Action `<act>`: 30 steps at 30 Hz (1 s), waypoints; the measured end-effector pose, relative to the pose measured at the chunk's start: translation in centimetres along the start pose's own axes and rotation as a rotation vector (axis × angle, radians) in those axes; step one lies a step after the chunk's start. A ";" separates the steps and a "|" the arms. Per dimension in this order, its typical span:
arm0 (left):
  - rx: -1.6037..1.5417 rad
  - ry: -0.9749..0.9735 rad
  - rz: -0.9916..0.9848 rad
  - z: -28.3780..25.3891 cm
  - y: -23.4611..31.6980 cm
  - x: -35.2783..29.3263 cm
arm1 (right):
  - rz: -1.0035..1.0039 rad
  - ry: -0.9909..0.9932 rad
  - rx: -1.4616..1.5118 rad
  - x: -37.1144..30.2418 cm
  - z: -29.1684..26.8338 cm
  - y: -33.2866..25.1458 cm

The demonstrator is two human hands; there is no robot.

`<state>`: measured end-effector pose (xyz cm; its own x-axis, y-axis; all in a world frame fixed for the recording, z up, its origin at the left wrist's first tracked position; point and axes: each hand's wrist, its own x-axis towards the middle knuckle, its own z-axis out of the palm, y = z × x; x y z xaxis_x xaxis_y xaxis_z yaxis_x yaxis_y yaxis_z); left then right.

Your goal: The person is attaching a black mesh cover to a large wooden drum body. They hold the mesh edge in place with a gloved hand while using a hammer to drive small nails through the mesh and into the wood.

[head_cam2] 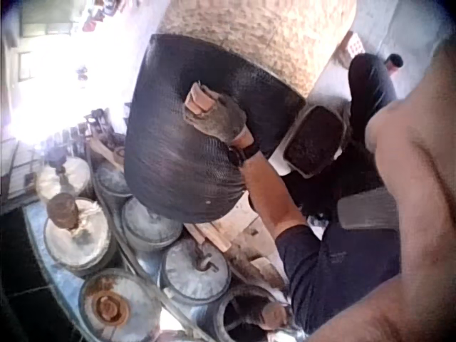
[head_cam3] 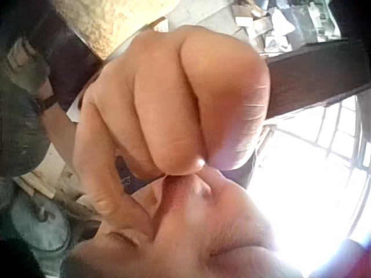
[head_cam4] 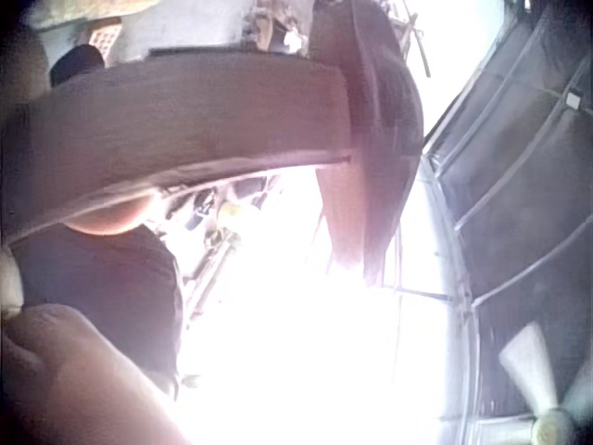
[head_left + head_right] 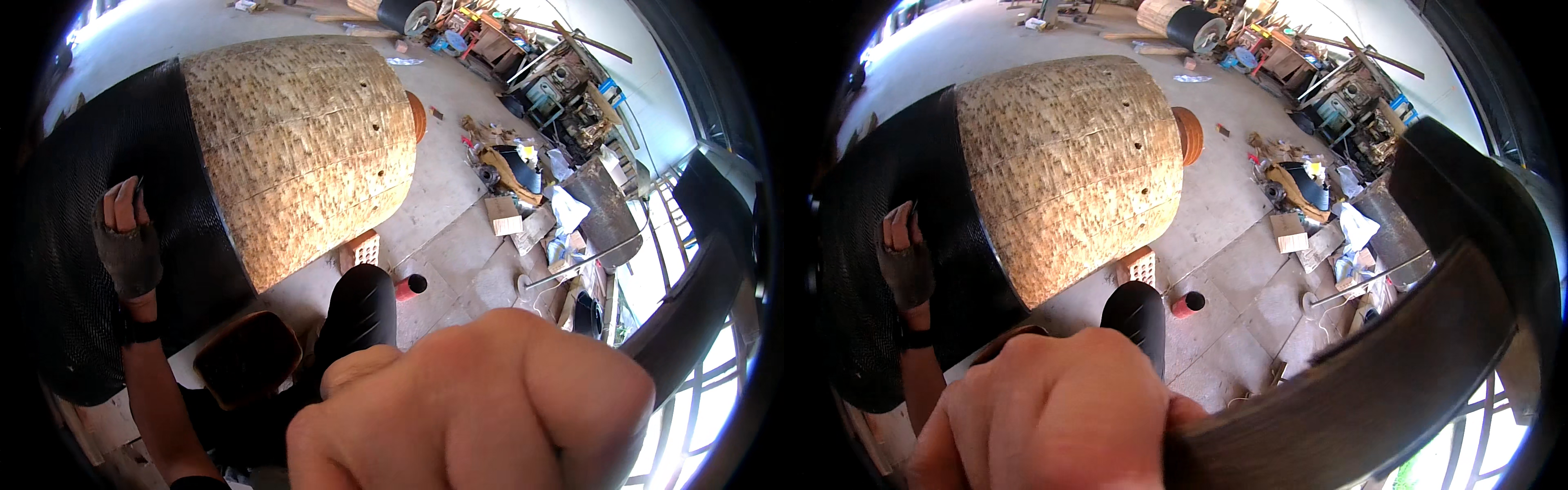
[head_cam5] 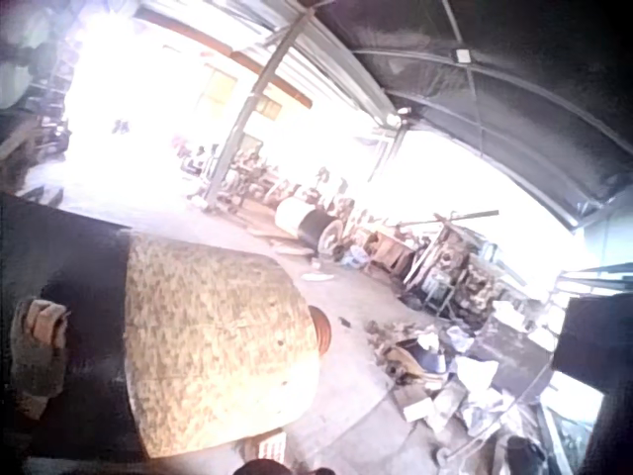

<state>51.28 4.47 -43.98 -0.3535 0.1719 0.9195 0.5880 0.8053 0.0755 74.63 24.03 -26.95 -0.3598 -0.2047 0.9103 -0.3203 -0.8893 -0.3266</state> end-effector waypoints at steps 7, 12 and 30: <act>-0.013 0.028 0.019 0.5 -0.3 -0.4 | -0.004 0.010 -0.015 0.3 0.1 1.6; -0.004 0.003 -0.022 -0.8 -0.1 0.1 | -0.012 0.011 0.006 0.5 0.2 2.5; -0.009 0.023 -0.016 -0.5 0.3 0.1 | 0.001 0.044 0.010 0.1 0.3 2.9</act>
<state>51.81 4.48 -43.64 -0.3468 0.1458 0.9266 0.5889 0.8027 0.0941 73.96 21.32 -27.71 -0.3981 -0.1873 0.8980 -0.3111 -0.8933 -0.3243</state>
